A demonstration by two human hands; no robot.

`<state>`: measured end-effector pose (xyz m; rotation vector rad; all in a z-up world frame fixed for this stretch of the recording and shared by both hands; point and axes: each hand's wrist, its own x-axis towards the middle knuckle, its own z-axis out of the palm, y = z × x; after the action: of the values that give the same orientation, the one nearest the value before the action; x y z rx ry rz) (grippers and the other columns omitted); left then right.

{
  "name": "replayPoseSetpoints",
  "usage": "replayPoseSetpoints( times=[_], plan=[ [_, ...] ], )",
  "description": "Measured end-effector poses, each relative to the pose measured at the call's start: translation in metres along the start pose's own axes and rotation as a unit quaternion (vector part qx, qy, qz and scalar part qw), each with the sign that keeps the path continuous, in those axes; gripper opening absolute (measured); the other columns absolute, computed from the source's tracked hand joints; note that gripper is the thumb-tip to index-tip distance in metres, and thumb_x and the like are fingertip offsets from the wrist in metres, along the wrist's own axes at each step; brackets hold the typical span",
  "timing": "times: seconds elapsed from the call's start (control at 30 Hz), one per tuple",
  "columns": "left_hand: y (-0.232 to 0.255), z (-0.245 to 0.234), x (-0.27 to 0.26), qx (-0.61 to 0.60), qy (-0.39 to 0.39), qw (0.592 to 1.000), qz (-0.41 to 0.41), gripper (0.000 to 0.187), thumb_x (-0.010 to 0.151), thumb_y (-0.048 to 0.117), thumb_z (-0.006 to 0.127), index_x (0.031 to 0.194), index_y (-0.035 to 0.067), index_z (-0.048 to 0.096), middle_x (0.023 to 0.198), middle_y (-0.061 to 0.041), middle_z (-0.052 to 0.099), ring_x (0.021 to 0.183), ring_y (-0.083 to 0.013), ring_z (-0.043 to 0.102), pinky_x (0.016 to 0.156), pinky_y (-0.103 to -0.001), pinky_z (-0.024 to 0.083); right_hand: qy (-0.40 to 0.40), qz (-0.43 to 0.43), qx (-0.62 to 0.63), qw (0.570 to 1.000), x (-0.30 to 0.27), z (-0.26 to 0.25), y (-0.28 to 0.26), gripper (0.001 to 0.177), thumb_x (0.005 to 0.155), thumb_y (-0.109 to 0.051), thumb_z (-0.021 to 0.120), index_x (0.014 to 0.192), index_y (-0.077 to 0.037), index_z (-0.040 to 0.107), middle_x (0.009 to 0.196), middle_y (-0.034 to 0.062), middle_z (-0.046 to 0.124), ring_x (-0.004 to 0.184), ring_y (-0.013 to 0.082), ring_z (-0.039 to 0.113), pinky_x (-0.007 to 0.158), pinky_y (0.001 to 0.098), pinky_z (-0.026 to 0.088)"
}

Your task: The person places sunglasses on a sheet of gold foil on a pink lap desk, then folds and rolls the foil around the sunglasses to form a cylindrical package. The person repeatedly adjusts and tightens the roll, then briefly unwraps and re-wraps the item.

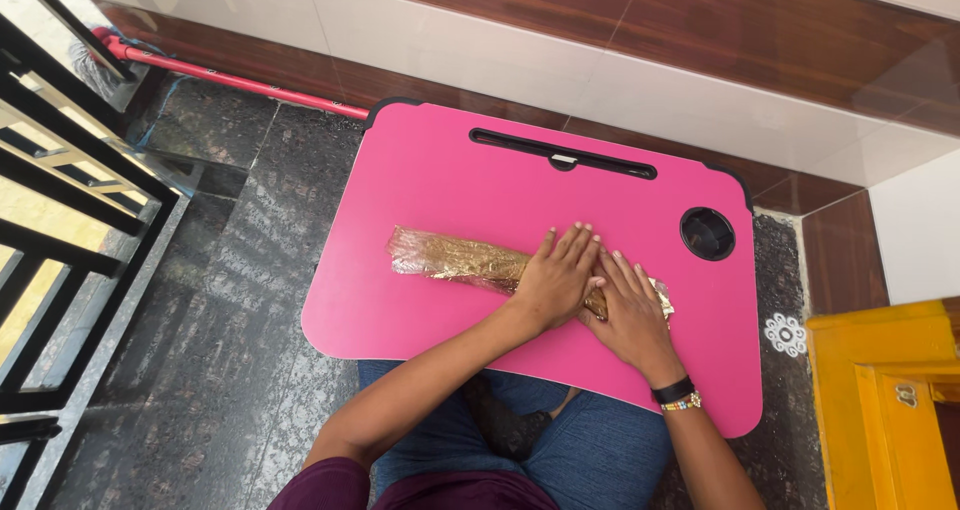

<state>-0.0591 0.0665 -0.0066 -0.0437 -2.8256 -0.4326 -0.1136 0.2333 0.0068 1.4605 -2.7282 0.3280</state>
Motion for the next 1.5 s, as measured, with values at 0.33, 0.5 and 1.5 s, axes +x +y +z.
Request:
replayPoseSetpoints(
  times=[0.33, 0.5, 1.5],
  plan=[
    [-0.026, -0.003, -0.028, 0.027, 0.031, 0.998, -0.037, 0.066, 0.107, 0.046, 0.032, 0.153, -0.001, 0.038, 0.160, -0.019, 0.038, 0.149, -0.0348, 0.034, 0.119, -0.050, 0.029, -0.001, 0.020, 0.007, 1.000, 0.002, -0.006, -0.011, 0.085, 0.087, -0.065, 0.060, 0.151, -0.011, 0.044, 0.160, 0.0120, 0.041, 0.151, 0.0287, 0.031, 0.123, 0.0495, 0.021],
    [-0.031, -0.015, -0.045, 0.031, 0.045, 0.998, -0.040, 0.063, 0.108, 0.043, 0.032, 0.154, 0.000, 0.037, 0.159, -0.018, 0.042, 0.149, -0.0343, 0.036, 0.120, -0.048, 0.030, -0.007, 0.022, 0.007, 1.000, 0.002, -0.003, -0.012, 0.087, 0.089, -0.071, 0.054, 0.152, -0.012, 0.045, 0.160, 0.0126, 0.041, 0.151, 0.0296, 0.030, 0.123, 0.0509, 0.019],
    [-0.070, -0.046, -0.094, -0.039, 0.069, 0.991, -0.107, 0.070, 0.108, 0.045, 0.039, 0.156, -0.004, 0.031, 0.156, -0.022, 0.043, 0.149, -0.0351, 0.038, 0.124, -0.048, 0.027, -0.004, -0.008, 0.023, 1.000, 0.007, -0.004, -0.006, 0.086, 0.088, -0.065, 0.058, 0.152, -0.009, 0.045, 0.160, 0.0153, 0.040, 0.153, 0.0310, 0.030, 0.124, 0.0526, 0.019]
  ],
)
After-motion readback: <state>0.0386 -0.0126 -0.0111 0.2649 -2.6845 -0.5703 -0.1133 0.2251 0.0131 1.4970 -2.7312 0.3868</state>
